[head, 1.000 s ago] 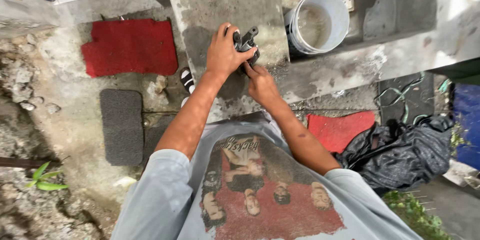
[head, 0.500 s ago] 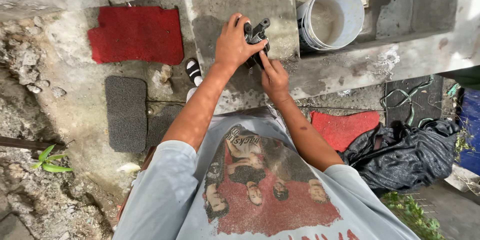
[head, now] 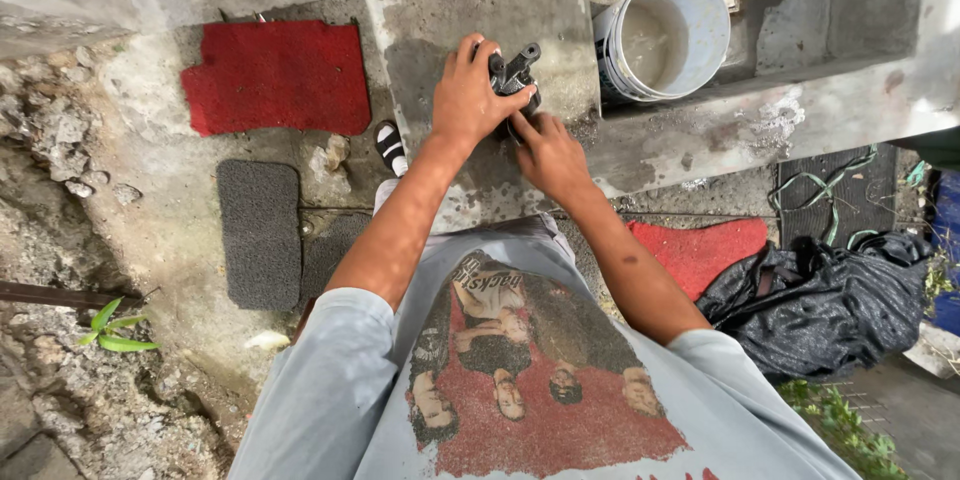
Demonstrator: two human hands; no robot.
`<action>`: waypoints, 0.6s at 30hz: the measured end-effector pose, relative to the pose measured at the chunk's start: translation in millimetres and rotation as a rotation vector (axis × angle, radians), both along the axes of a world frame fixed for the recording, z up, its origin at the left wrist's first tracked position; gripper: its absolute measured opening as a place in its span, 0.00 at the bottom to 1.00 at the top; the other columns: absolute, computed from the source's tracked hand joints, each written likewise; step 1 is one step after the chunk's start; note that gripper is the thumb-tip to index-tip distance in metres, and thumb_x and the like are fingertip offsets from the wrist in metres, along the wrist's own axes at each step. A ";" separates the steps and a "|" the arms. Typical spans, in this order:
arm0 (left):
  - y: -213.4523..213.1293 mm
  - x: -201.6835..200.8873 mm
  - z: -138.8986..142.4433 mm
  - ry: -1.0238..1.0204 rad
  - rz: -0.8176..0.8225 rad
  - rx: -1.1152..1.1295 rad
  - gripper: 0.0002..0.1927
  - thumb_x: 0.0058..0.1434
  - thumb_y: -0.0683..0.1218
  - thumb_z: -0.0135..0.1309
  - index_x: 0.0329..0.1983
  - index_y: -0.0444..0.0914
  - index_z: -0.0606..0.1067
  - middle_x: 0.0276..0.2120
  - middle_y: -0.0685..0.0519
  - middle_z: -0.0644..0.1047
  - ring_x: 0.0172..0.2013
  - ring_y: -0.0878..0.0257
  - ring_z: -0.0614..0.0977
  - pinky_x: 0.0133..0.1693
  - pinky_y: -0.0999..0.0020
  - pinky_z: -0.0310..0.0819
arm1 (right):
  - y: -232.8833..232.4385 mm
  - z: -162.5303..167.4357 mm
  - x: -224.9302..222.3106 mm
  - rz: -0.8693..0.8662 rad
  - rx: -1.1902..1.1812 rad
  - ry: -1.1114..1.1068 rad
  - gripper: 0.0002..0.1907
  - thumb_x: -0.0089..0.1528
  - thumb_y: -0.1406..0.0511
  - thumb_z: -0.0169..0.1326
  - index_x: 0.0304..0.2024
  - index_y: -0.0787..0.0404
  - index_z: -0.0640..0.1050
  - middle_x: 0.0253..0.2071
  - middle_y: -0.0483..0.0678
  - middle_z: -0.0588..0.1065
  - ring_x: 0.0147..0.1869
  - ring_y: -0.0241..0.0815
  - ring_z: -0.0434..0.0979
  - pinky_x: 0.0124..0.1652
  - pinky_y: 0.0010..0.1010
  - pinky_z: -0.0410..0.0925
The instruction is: The person scrubs a small black mechanical part with a sponge at an outdoor concrete sink. They repeatedly dip the sponge in a bucket of water and wipe different sides of the part, then rinse the part under running water from a faucet.
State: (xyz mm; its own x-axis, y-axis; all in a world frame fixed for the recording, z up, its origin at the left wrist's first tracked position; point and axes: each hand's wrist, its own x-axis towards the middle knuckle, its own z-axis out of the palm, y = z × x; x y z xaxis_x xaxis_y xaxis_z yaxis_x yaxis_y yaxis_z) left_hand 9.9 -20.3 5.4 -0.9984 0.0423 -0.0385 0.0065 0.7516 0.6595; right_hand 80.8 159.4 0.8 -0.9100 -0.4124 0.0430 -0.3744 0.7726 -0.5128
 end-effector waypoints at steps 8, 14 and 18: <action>0.5 0.7 -6.3 0.024 0.001 -0.014 0.38 0.47 0.64 0.71 0.54 0.40 0.73 0.59 0.47 0.69 0.57 0.44 0.74 0.51 0.50 0.75 | -2.0 -0.6 -0.4 0.027 -0.043 -0.161 0.28 0.57 0.72 0.52 0.62 0.67 0.74 0.45 0.57 0.78 0.52 0.59 0.76 0.49 0.47 0.71; -0.3 2.4 -6.9 0.034 0.004 -0.010 0.38 0.48 0.64 0.71 0.55 0.41 0.72 0.60 0.48 0.69 0.57 0.44 0.73 0.52 0.50 0.76 | 1.6 -9.8 1.7 -0.022 -0.150 -0.276 0.27 0.61 0.74 0.48 0.64 0.72 0.70 0.41 0.67 0.77 0.48 0.65 0.76 0.50 0.51 0.69; 0.3 0.1 -8.2 0.011 -0.016 -0.038 0.39 0.45 0.65 0.71 0.52 0.40 0.72 0.59 0.45 0.67 0.57 0.42 0.72 0.48 0.49 0.75 | -0.1 -13.1 4.5 -0.025 -0.134 -0.185 0.30 0.57 0.75 0.47 0.63 0.69 0.72 0.42 0.68 0.77 0.50 0.67 0.76 0.51 0.52 0.70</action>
